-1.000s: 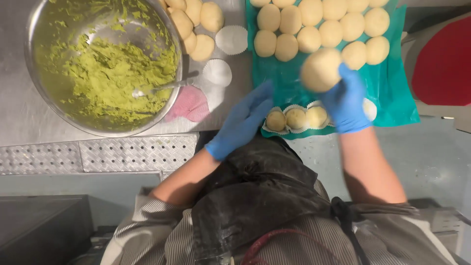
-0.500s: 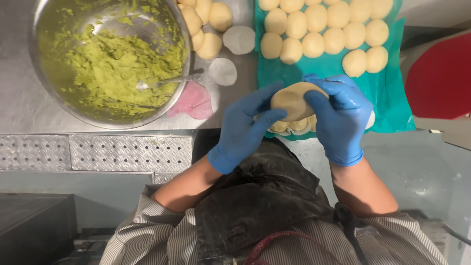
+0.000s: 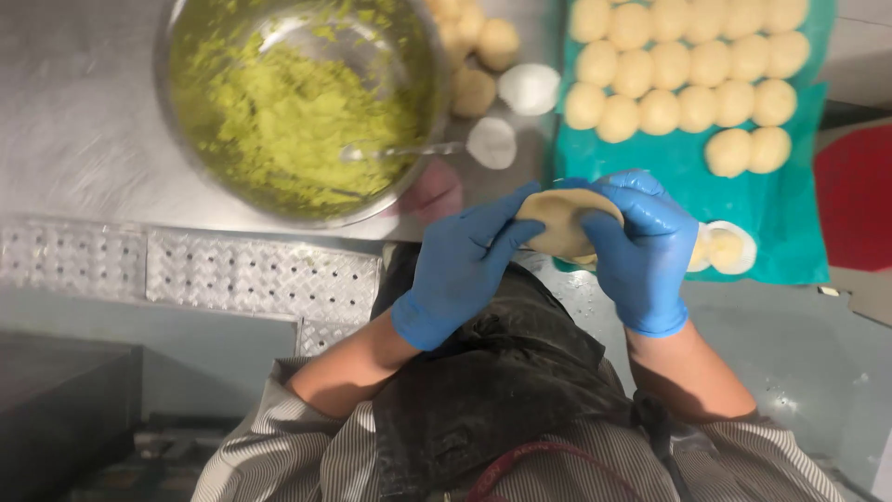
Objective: Filling flattened dough balls with a green paste and placing them into cupcake liners.
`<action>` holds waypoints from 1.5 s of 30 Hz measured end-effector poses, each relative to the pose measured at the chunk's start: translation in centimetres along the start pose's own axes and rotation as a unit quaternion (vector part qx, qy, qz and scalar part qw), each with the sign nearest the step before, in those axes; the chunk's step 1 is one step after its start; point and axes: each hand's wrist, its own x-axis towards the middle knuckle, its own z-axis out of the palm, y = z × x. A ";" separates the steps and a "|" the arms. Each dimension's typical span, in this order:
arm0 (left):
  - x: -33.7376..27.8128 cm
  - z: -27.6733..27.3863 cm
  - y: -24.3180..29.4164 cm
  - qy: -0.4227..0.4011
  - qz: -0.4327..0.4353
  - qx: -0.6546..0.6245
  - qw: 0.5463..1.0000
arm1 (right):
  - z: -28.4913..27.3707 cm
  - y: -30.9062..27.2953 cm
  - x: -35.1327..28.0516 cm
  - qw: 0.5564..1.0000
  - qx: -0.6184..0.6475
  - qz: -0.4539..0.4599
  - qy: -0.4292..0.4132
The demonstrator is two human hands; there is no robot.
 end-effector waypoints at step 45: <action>-1.4 -21.1 0.6 -0.132 0.023 0.040 0.990 | 18.5 -8.0 -2.8 0.993 -0.004 0.089 -0.074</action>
